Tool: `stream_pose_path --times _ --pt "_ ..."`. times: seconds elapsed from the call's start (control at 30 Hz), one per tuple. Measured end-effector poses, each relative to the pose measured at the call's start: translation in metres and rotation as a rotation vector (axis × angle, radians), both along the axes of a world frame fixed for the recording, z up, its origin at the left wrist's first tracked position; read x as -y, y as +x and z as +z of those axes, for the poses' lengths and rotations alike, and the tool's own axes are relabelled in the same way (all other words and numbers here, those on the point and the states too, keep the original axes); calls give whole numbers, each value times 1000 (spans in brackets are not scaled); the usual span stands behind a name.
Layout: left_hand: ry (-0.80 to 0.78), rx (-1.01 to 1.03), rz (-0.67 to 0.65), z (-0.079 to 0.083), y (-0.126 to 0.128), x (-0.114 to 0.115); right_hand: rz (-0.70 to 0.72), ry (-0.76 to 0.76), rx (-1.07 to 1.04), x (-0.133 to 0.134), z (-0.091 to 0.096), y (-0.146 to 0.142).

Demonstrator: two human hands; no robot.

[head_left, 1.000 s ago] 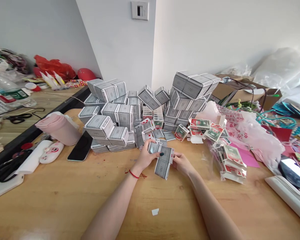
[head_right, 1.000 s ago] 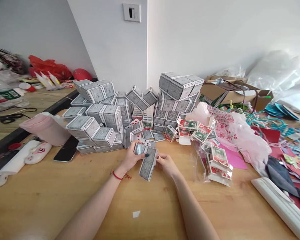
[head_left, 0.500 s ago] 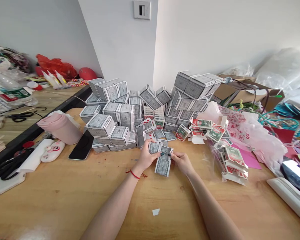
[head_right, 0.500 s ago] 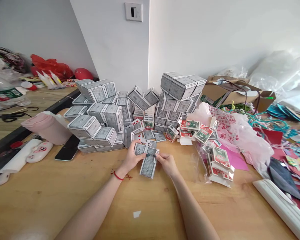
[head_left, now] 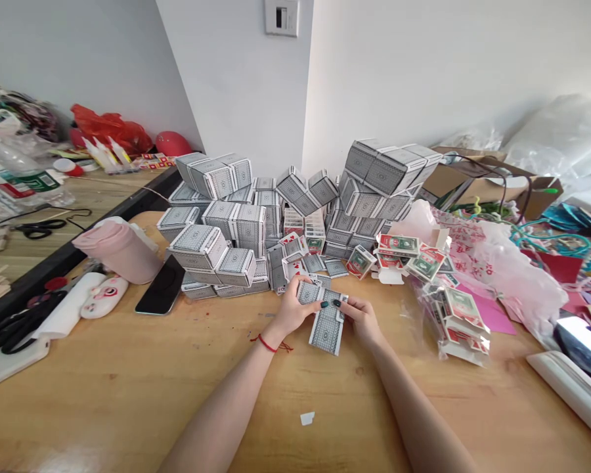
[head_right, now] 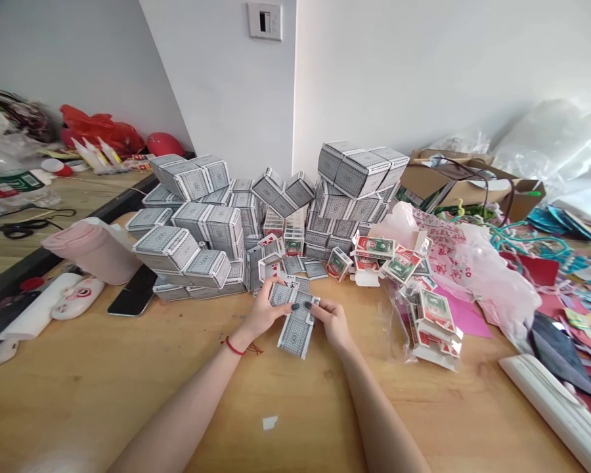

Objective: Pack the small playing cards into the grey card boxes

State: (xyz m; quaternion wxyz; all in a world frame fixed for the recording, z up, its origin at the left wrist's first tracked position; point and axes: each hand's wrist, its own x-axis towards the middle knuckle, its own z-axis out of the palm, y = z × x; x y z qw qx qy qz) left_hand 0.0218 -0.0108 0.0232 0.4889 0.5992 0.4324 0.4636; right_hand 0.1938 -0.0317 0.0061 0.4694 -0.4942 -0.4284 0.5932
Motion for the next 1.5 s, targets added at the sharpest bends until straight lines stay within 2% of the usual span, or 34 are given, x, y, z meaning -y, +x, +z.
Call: stream_pose_path --times 0.1,0.23,0.37,0.53,0.6,0.73,0.83,0.97,1.17,1.33,1.5 --pt "-15 -12 -11 -1 0 0 11 -2 -76 -2 2 6" --pt "32 -56 30 -3 1 1 5 -4 -16 -5 2 11" --pt "85 -117 15 -3 3 4 -104 15 51 -6 -4 10" --pt "50 -86 -47 -4 1 1 -202 43 67 -5 -5 6" --pt "15 -18 -32 -6 0 -1 -144 47 5 -4 -1 4" --pt "-62 110 45 -10 -2 -5 118 -17 -62 -1 7 -1" --pt "-68 110 71 -12 -1 -6 188 35 -29 0 7 -5" --pt "-83 100 28 -11 1 -1 101 168 21 -1 1 -5" --pt "-134 204 -112 -11 7 4 -90 183 184 -4 -10 6" --pt "-242 285 -104 -10 4 2 -54 173 251 -5 -11 10" --pt "-286 273 -146 -4 0 3 -21 141 195 -3 -6 10"
